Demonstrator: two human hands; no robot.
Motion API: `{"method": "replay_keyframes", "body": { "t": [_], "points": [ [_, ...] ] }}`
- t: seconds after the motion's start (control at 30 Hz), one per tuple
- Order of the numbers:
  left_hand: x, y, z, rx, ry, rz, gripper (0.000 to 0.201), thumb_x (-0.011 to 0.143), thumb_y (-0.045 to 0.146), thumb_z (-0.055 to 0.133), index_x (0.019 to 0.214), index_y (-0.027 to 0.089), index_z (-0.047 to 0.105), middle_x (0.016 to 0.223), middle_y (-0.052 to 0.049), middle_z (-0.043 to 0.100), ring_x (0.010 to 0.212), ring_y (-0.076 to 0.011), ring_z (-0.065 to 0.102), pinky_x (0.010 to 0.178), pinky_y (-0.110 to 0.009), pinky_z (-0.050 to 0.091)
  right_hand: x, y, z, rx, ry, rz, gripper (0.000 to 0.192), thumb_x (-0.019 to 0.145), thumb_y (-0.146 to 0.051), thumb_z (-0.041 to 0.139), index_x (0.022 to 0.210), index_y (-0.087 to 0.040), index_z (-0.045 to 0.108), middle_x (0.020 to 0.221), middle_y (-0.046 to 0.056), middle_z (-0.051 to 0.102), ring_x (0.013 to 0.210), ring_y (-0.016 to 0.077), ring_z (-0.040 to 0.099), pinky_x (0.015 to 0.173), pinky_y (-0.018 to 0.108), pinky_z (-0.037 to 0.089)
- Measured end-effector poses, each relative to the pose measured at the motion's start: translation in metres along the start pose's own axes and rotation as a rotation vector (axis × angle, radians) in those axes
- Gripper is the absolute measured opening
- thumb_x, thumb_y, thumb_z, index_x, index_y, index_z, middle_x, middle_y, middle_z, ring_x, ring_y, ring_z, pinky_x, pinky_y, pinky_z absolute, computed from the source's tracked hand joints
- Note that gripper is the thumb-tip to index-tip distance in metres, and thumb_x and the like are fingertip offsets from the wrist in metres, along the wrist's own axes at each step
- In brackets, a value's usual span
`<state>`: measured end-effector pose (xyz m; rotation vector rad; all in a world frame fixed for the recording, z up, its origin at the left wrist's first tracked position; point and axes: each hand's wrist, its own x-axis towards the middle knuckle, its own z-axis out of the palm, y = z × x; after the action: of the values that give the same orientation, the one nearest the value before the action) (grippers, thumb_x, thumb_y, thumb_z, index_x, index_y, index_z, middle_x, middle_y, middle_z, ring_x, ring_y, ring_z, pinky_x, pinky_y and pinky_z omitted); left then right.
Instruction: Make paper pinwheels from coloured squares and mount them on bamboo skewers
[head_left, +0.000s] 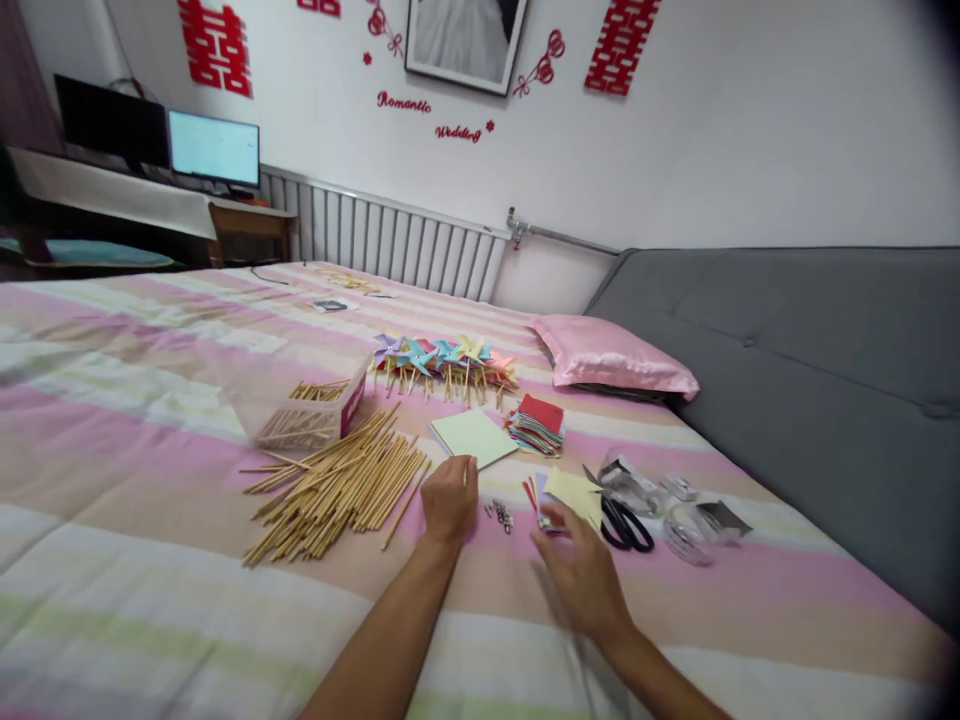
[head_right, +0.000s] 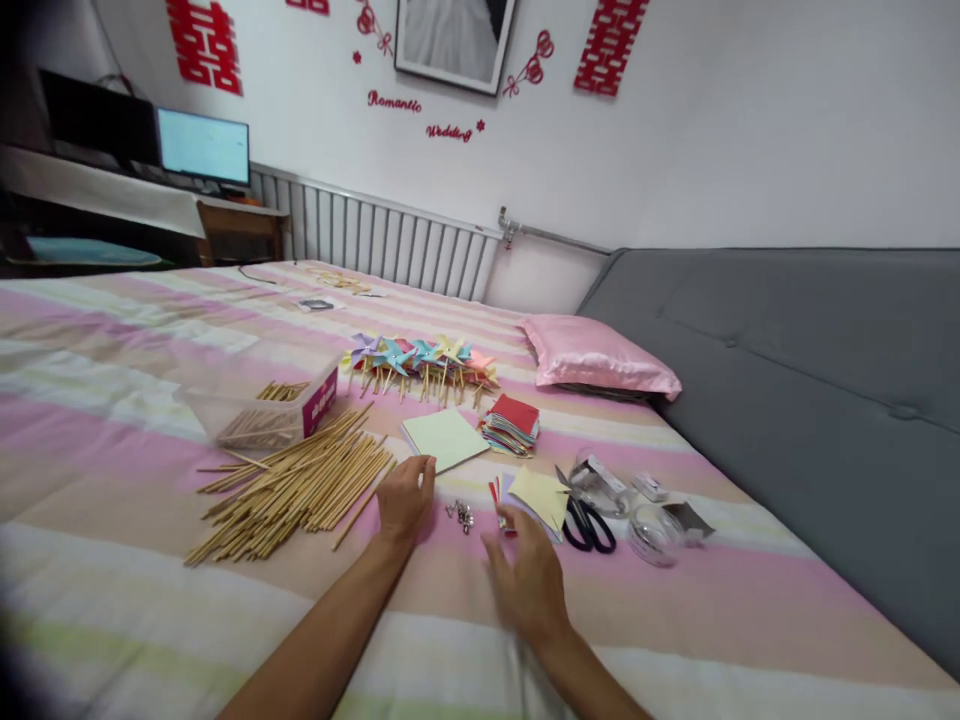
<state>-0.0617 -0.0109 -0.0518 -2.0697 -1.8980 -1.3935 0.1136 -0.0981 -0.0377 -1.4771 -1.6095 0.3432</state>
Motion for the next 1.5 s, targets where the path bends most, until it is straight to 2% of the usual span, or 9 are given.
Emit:
{"method": "replay_keyframes", "body": {
  "t": [0.07,0.17,0.3,0.5,0.6,0.77,1.07,1.5],
  "points": [
    [-0.01,0.002,-0.006,0.033,0.018,0.008,0.034,0.094,0.029,0.034,0.088,0.016,0.065,0.087,-0.01,0.069,0.082,-0.0201,0.062,0.072,-0.029,0.039,-0.037,0.017,-0.006,-0.171,-0.012,-0.1,0.036,0.081,-0.036,0.056,0.115,-0.023,0.056,0.11,0.011,0.064,0.101,0.0271,0.06,0.089,0.043,0.046],
    [-0.028,0.007,-0.02,0.079,0.012,0.045,0.034,0.094,0.027,0.032,0.091,0.016,0.064,0.092,-0.01,0.068,0.089,-0.0203,0.06,0.079,-0.029,0.04,-0.061,0.034,-0.005,-0.32,0.037,-0.155,0.033,0.085,-0.036,0.05,0.115,-0.022,0.053,0.109,0.012,0.062,0.102,0.0272,0.057,0.09,0.043,0.046],
    [-0.051,0.013,-0.039,0.156,-0.039,0.08,0.032,0.093,0.023,0.032,0.092,0.015,0.063,0.092,-0.011,0.067,0.09,-0.022,0.059,0.08,-0.032,0.04,-0.065,0.036,-0.002,-0.475,0.078,-0.164,0.039,0.088,-0.039,0.046,0.12,-0.016,0.048,0.118,0.014,0.058,0.11,0.0265,0.052,0.096,0.044,0.041],
    [-0.083,0.012,-0.065,0.239,-0.183,0.111,0.029,0.089,0.02,0.037,0.082,0.015,0.065,0.079,-0.011,0.068,0.08,-0.0237,0.063,0.074,-0.034,0.044,-0.069,0.031,-0.006,-0.469,0.085,-0.126,0.045,0.088,-0.041,0.045,0.122,-0.012,0.047,0.122,0.015,0.056,0.114,0.027,0.049,0.099,0.043,0.036],
    [-0.1,0.009,-0.079,0.242,-0.231,0.127,0.027,0.087,0.018,0.039,0.092,0.017,0.066,0.091,-0.009,0.071,0.087,-0.0215,0.064,0.079,-0.034,0.047,-0.072,0.03,-0.009,-0.464,0.079,-0.113,0.045,0.087,-0.041,0.046,0.121,-0.012,0.05,0.12,0.015,0.058,0.111,0.0266,0.05,0.098,0.04,0.036],
    [-0.123,0.003,-0.098,0.236,-0.27,0.191,0.033,0.088,0.016,0.038,0.11,0.016,0.063,0.116,-0.009,0.066,0.115,-0.0201,0.056,0.1,-0.035,0.041,-0.074,0.026,-0.012,-0.446,0.08,-0.096,0.041,0.087,-0.04,0.047,0.117,-0.012,0.054,0.117,0.014,0.06,0.109,0.0252,0.052,0.096,0.037,0.036],
    [-0.137,-0.001,-0.104,0.223,-0.257,0.26,0.038,0.089,0.02,0.036,0.117,0.011,0.06,0.122,-0.012,0.062,0.12,-0.0238,0.052,0.106,-0.04,0.038,-0.071,0.022,-0.015,-0.424,0.117,-0.07,0.037,0.089,-0.04,0.044,0.111,-0.013,0.057,0.107,0.011,0.064,0.102,0.0231,0.054,0.091,0.033,0.038],
    [-0.137,0.003,-0.105,0.228,-0.229,0.231,0.037,0.087,0.02,0.039,0.115,0.017,0.062,0.119,-0.009,0.064,0.118,-0.0229,0.053,0.104,-0.04,0.039,-0.07,0.022,-0.014,-0.426,0.141,-0.059,0.036,0.089,-0.038,0.043,0.109,-0.013,0.058,0.106,0.011,0.065,0.1,0.0238,0.054,0.091,0.033,0.038]
  ]
}}
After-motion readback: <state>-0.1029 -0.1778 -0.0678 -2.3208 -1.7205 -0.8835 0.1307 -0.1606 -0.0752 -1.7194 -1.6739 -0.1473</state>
